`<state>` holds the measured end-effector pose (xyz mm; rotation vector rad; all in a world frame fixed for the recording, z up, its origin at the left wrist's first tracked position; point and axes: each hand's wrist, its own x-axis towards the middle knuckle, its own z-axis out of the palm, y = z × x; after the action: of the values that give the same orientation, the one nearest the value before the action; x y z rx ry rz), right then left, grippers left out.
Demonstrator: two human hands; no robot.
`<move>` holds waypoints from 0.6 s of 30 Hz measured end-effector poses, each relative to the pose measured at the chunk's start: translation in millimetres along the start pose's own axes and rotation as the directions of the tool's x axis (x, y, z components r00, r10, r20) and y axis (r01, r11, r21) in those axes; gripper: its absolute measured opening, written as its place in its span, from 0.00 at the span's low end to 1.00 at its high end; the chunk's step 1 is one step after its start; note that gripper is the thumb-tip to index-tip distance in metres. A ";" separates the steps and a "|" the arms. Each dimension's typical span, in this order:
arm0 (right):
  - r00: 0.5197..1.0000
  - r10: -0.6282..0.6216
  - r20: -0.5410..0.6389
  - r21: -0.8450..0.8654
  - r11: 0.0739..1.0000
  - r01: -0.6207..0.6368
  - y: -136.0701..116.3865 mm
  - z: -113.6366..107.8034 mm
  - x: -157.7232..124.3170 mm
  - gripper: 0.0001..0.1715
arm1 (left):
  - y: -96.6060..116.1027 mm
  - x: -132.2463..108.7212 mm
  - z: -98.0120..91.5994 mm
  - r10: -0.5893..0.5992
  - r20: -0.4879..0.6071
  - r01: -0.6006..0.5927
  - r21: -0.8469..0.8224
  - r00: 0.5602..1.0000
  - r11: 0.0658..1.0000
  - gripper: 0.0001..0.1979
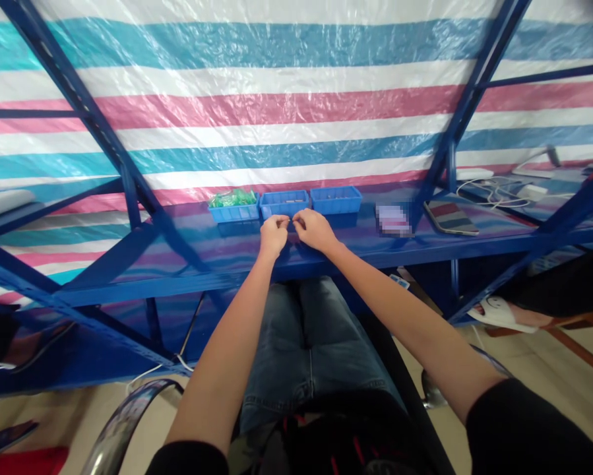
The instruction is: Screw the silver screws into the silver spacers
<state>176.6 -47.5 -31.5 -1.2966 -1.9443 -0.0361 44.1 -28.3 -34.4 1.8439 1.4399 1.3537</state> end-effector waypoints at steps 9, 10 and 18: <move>0.998 0.018 0.066 -0.073 0.997 -0.013 0.2 1.6 -0.8 0.10 | 0.1 -3.2 -1.4 -0.008 0.028 0.011 -0.101 1.000 0.995 0.10; 0.997 0.023 0.068 -0.074 0.997 -0.018 0.6 1.6 -0.5 0.10 | 0.4 -3.3 -1.3 -0.008 0.036 0.012 -0.111 0.999 0.994 0.11; 0.995 0.007 0.099 -0.034 0.999 -0.004 -0.3 -1.5 0.0 0.06 | 3.0 -2.7 -0.1 -0.016 0.038 0.025 -0.242 0.999 0.970 0.14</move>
<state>177.2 -48.2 -30.3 -1.3490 -2.0312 -0.0023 45.5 -31.9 -33.1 1.6831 1.2121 1.4101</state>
